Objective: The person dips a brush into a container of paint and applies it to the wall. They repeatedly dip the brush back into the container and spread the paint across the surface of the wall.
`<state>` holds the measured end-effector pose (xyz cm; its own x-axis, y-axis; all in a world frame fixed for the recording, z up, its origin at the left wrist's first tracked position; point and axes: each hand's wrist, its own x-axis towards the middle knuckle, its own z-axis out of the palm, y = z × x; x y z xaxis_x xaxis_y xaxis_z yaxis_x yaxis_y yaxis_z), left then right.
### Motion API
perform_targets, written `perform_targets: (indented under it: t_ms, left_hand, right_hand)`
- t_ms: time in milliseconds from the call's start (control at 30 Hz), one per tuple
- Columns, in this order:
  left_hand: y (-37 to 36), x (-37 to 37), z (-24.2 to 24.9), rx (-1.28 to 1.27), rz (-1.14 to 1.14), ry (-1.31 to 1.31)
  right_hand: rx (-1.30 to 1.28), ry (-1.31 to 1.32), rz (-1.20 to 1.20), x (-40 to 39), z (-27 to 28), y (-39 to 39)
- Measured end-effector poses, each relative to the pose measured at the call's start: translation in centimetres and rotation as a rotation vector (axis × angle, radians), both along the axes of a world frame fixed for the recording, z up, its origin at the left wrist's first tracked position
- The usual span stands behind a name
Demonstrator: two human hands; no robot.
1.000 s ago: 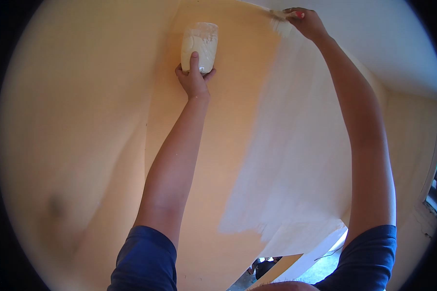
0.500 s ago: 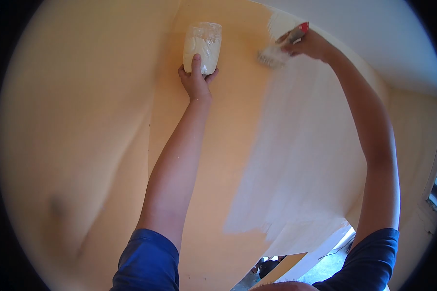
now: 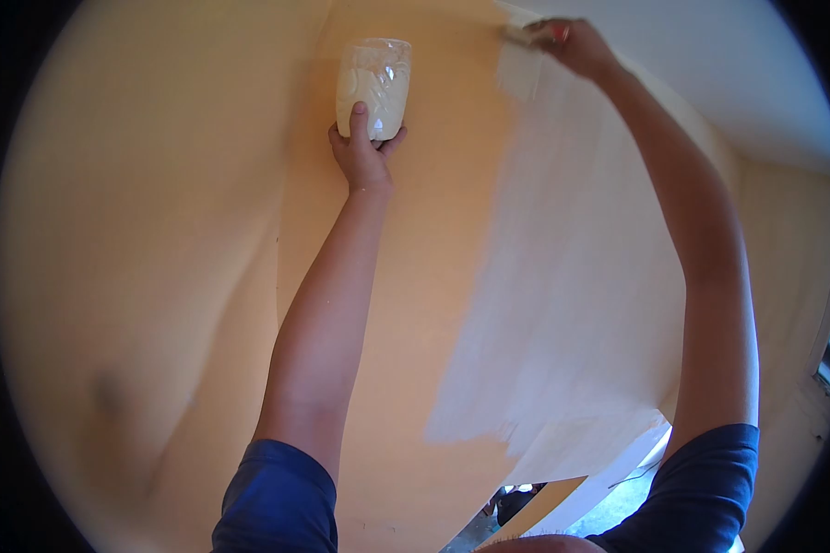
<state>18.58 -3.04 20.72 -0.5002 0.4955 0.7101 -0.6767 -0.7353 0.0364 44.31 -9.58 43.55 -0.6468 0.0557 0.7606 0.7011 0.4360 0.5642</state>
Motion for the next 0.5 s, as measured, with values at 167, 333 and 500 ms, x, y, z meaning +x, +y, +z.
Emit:
perform_targets:
  t_ms: [167,333,500]
  left_hand:
    - [0.3,0.1,0.2,-0.013,0.028,-0.016]
    - [0.6,0.1,0.2,-0.022,0.039,-0.033]
    - [1.2,-0.2,0.2,0.061,0.001,0.022]
  right_hand:
    - [-0.191,-0.199,0.022,-0.8,-12.0,-2.5]
    - [-0.066,-0.079,0.177,0.0,-7.7,-3.3]
    - [0.122,0.019,0.055,0.3,-3.0,-1.8]
